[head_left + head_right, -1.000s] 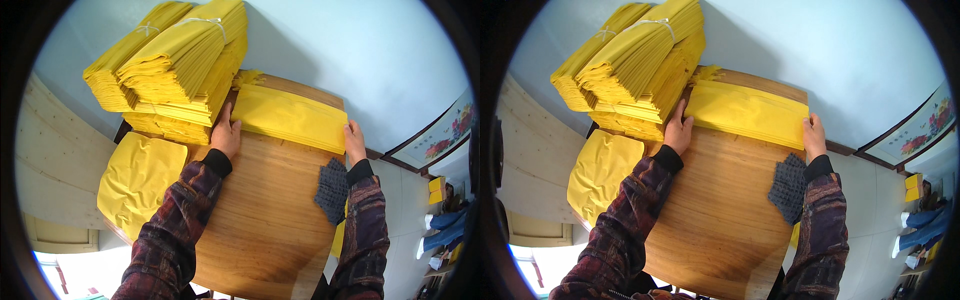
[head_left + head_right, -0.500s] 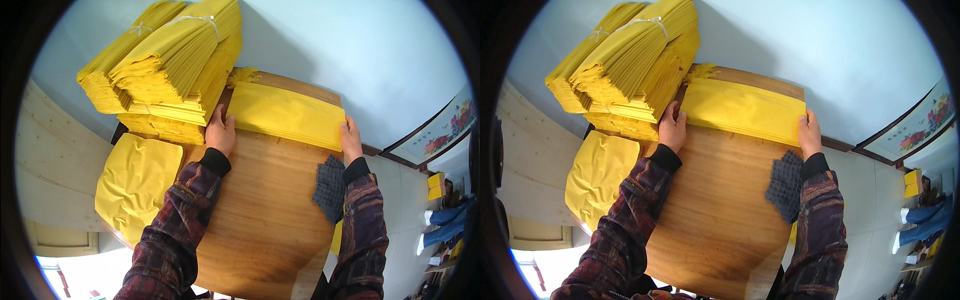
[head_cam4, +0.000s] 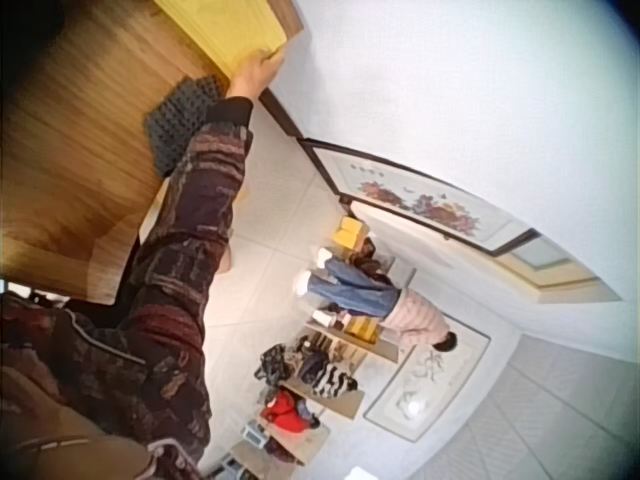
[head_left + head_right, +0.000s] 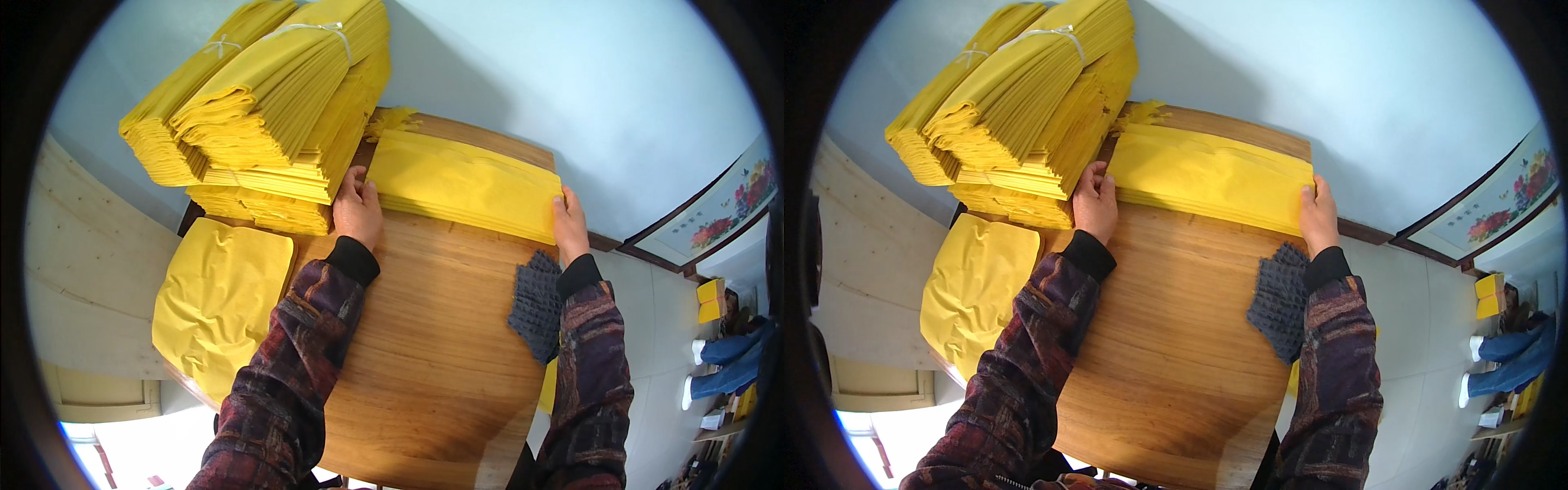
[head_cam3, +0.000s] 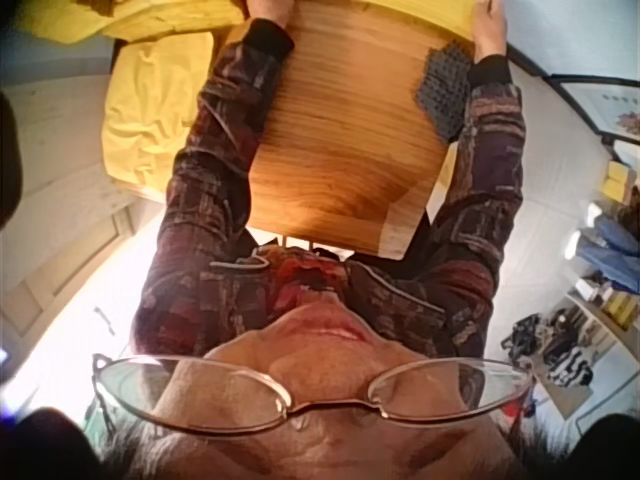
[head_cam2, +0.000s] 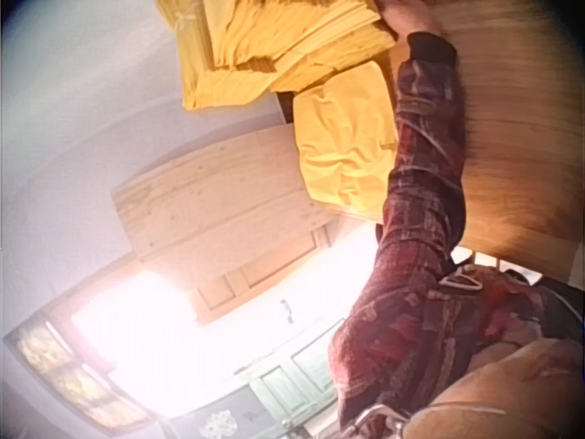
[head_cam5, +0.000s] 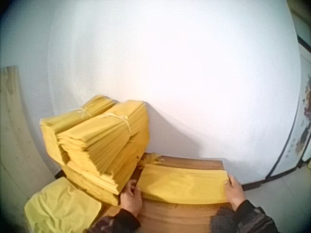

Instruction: The person folds yellow padded envelopes on a wooden table. They pick up an envelope, fold it in half, and place it on a growing stack. The person repeats this process with several envelopes.

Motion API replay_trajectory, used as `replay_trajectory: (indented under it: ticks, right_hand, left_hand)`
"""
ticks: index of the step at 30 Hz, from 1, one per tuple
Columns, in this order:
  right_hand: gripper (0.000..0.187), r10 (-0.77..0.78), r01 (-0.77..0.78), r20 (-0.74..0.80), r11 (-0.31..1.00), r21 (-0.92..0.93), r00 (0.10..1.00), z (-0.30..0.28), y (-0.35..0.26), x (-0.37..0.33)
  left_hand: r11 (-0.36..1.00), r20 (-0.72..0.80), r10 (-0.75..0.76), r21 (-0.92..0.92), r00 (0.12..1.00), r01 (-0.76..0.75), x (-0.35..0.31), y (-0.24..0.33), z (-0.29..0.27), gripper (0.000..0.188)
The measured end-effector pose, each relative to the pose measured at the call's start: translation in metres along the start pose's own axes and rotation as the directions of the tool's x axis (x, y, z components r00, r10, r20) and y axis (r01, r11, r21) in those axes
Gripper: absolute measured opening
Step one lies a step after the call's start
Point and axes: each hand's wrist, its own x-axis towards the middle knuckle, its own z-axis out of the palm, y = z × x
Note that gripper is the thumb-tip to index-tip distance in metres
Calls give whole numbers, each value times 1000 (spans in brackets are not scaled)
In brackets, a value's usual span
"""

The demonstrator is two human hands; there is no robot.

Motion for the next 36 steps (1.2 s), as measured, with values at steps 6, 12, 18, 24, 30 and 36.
replay_trajectory:
  ticks: [6, 12, 18, 24, 30, 36]
  right_hand:
    - [46, 10, -9, 8, 1000, -17, 1000, -1, 3, 2]
    - [47, 36, -36, 2, 998, 48, 999, -5, -6, -1]
    - [48, -482, 422, -24, 788, -448, 876, -8, -53, -14]
    - [51, -280, 470, 421, 753, -461, 863, 45, -77, -21]
    - [55, -221, 451, 439, 717, -532, 871, 49, -49, -14]
    - [63, -149, 319, 316, 736, -597, 937, 31, -14, 6]
  left_hand:
    - [1000, 21, -27, 7, 999, 27, 2, -5, 1, 29]
    - [983, 65, 8, 183, 998, -20, -1, 3, -6, 41]
    - [701, 242, 526, 419, 815, -577, -41, 56, -15, 58]
    - [683, 732, 272, 310, 624, -661, 10, 82, 50, 57]
    - [736, 766, 113, 363, 632, -572, 30, 41, 44, 63]
    - [754, 677, 65, 447, 733, -481, 46, 11, 39, 73]
